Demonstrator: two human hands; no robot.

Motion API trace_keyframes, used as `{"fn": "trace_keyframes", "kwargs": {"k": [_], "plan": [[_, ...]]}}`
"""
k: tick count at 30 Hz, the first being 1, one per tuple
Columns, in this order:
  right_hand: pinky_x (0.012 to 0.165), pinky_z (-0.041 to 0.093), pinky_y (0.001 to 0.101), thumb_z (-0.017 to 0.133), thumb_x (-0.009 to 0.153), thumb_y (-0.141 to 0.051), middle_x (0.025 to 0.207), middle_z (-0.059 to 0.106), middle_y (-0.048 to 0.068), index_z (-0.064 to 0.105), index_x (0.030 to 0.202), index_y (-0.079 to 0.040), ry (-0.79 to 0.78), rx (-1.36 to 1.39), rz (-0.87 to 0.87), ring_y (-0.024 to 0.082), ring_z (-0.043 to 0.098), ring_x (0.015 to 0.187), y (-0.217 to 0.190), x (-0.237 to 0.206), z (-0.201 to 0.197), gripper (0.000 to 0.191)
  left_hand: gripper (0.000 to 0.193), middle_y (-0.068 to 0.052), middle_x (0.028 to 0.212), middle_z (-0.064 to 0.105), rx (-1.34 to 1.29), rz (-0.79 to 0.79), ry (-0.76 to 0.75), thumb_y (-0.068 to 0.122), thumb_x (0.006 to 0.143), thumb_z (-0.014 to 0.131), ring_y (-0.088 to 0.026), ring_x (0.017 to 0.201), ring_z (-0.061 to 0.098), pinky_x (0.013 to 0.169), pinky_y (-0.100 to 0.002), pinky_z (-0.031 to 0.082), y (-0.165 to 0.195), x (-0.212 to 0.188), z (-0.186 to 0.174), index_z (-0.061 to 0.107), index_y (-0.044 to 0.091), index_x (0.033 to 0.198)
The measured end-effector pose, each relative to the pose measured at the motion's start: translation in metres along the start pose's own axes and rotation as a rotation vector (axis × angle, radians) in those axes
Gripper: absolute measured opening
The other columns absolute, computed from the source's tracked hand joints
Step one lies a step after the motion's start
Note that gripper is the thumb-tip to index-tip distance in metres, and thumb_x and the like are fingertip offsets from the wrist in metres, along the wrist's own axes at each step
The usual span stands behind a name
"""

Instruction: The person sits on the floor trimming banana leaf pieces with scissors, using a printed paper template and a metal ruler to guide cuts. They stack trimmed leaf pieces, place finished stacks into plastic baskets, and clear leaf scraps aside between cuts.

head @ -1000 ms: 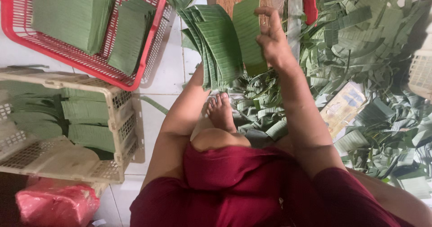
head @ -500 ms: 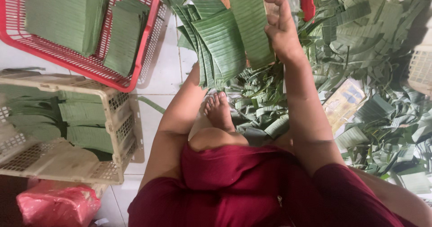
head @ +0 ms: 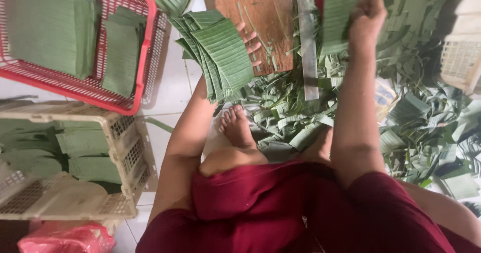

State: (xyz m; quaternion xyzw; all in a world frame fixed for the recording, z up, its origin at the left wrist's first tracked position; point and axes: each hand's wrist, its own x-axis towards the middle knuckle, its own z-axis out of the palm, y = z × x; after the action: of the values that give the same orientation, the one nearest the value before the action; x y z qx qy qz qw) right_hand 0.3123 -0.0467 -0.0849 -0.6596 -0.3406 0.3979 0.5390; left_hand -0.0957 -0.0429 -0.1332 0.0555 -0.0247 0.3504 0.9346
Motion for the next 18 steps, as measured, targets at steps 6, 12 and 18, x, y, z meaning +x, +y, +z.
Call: {"fn": "trace_keyframes", "kwargs": {"k": [6, 12, 18], "plan": [[0.094, 0.051, 0.0341, 0.064, 0.073, 0.016, 0.115, 0.064, 0.008, 0.062, 0.122, 0.000, -0.005, -0.498, -0.450, 0.023, 0.063, 0.110, -0.010, 0.016, -0.021, 0.051, 0.090, -0.016, 0.162, 0.046, 0.008, 0.035, -0.143, 0.064, 0.097, 0.061, -0.033, 0.150, 0.047, 0.121, -0.067, 0.042, -0.015, 0.016, 0.015, 0.034, 0.010, 0.164], [0.096, 0.059, 0.0359, 0.074, 0.096, -0.005, 0.131, 0.067, 0.010, 0.065, 0.132, -0.005, -0.378, -0.391, -0.471, 0.024, 0.067, 0.119, -0.077, -0.092, 0.110, 0.037, 0.064, -0.015, 0.146, 0.049, 0.262, 0.167, 0.065, 0.051, 0.106, 0.062, -0.032, 0.136, 0.051, 0.115, -0.059, 0.045, -0.023, 0.025, -0.005, 0.044, 0.008, 0.150], [0.110, 0.049, 0.0477, 0.084, 0.098, -0.029, 0.155, 0.047, 0.027, 0.028, 0.158, -0.005, -0.709, -0.309, -0.296, 0.038, 0.051, 0.140, -0.120, -0.136, 0.182, 0.085, 0.053, -0.011, 0.128, 0.062, 0.212, 0.241, 0.544, 0.043, 0.094, 0.064, -0.027, 0.118, 0.066, 0.098, -0.045, 0.059, -0.021, 0.025, -0.005, 0.053, 0.011, 0.135]]}}
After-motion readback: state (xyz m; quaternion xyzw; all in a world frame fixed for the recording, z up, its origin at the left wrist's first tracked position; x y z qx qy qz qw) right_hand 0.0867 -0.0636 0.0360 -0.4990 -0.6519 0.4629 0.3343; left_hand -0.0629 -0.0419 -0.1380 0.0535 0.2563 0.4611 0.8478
